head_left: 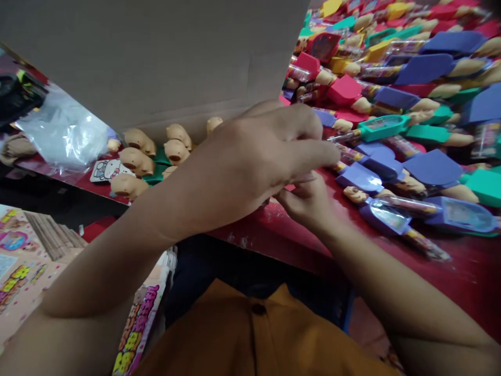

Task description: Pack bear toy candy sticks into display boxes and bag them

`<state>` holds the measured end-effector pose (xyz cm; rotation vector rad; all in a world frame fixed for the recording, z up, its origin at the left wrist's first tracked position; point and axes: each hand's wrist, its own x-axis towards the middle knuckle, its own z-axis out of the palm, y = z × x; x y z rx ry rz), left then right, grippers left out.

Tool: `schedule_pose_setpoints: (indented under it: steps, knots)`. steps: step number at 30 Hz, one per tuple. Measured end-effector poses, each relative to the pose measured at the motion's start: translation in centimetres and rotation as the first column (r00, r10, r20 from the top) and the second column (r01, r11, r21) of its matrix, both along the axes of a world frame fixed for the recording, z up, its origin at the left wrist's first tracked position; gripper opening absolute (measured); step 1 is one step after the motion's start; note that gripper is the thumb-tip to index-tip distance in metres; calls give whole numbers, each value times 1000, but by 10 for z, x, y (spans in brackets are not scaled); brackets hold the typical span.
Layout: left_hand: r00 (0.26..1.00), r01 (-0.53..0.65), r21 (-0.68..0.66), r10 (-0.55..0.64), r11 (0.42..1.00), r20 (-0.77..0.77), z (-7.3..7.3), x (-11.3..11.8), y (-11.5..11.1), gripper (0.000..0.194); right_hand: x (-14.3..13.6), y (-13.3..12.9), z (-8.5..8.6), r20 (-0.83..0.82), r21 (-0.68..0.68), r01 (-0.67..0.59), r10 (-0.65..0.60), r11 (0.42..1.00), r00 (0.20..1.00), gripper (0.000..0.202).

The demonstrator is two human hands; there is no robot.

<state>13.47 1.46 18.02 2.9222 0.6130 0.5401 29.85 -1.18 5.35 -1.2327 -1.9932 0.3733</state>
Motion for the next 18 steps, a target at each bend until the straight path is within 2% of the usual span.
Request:
schedule_pose_setpoints:
  steps: [4,8,11,15,18]
  knots:
    - [994,-56,-6,56,998,90,-3,-4,9,24,-2,11,5,21,118,45,-48,992,999,27]
    - [993,-24,71,16,997,116,-7,-6,13,26,-1,17,1,33,205,70,-78,976,996,28]
    - [991,-45,96,32,994,134,-12,-4,14,29,3,20,1,66,198,60,-74,978,995,25]
    - [981,-38,-3,37,999,188,-16,-3,16,27,10,29,3,153,145,-35,12,989,988,23]
    - [981,-98,-17,100,995,169,-21,-2,15,25,11,34,-2,155,211,-55,22,976,988,25]
